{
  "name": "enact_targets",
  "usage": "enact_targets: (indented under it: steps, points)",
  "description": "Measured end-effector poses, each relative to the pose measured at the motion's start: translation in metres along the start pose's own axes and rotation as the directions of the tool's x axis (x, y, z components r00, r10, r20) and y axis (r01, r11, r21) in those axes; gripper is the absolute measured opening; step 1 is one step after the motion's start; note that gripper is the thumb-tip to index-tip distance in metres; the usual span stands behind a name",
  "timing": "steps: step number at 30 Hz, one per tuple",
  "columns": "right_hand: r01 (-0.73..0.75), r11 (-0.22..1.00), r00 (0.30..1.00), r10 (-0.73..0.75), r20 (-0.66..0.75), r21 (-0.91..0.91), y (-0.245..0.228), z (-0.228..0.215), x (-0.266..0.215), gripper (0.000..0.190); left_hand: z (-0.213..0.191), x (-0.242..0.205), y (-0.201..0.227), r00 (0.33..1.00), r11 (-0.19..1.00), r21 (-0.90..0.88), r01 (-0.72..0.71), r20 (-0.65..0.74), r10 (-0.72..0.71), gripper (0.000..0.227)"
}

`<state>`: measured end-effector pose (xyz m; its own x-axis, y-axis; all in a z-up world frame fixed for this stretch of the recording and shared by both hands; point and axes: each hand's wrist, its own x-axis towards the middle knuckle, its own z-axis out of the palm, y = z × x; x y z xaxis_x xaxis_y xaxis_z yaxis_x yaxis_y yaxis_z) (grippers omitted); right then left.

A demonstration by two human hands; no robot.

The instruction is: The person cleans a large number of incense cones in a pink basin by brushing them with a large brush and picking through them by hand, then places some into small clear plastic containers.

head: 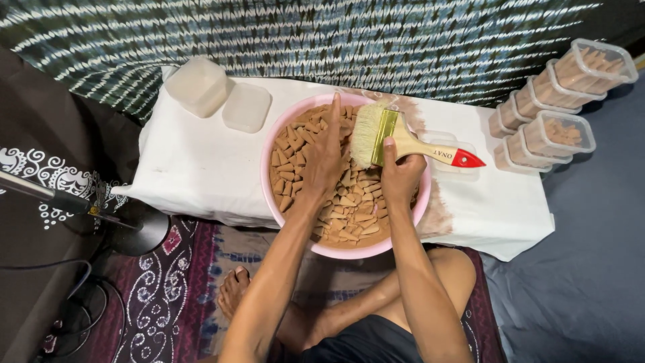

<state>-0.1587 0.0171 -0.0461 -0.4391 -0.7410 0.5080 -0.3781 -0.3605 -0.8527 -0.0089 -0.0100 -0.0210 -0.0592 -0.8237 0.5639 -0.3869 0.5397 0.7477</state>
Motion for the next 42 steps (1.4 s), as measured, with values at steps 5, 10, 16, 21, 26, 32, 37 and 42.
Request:
enact_targets:
  steps: [5, 10, 16, 21, 26, 32, 37, 42]
  points:
    - [0.025, 0.997, 1.0, -0.026, -0.009, -0.074, 0.046, -0.01, 0.007, 0.02, -0.02, 0.004, 0.014, 0.997, 0.998, 0.034, 0.056, 0.044, -0.057, 0.091]
    - [-0.001, 1.0, 1.0, 0.001, -0.02, -0.015, 0.037, -0.005, 0.006, 0.018, -0.012, 0.001, -0.005, 0.994, 0.999, 0.044, 0.032, 0.106, -0.036, 0.073]
    - [0.008, 0.996, 1.0, -0.011, -0.028, -0.093, -0.032, -0.001, 0.008, 0.017, -0.007, 0.007, -0.024, 0.997, 0.996, 0.09, -0.008, 0.077, 0.001, 0.028]
    - [-0.012, 0.997, 0.999, 0.01, -0.032, -0.078, -0.009, -0.011, 0.013, 0.019, -0.011, 0.01, -0.008, 0.998, 0.992, -0.113, 0.056, 0.024, -0.054, 0.017]
    - [0.02, 0.991, 0.999, -0.024, -0.029, -0.134, -0.011, -0.033, 0.027, 0.022, -0.006, 0.018, 0.006, 0.989, 0.963, -0.243, 0.115, 0.114, -0.09, 0.02]
    - [0.088, 0.984, 0.99, -0.104, -0.098, -0.156, -0.009, -0.081, 0.056, 0.022, 0.003, 0.034, 0.052, 0.95, 0.943, -0.302, 0.143, 0.308, -0.045, 0.023]
    - [-0.012, 1.0, 0.981, 0.017, -0.192, 0.028, 0.012, -0.12, 0.078, 0.022, 0.045, 0.048, 0.06, 0.911, 0.984, -0.165, 0.06, 0.412, 0.013, 0.014]
    - [0.024, 1.0, 0.965, -0.019, -0.262, 0.015, 0.059, -0.155, 0.093, 0.023, 0.136, 0.062, 0.022, 0.85, 0.991, 0.028, -0.127, 0.518, 0.095, 0.009]
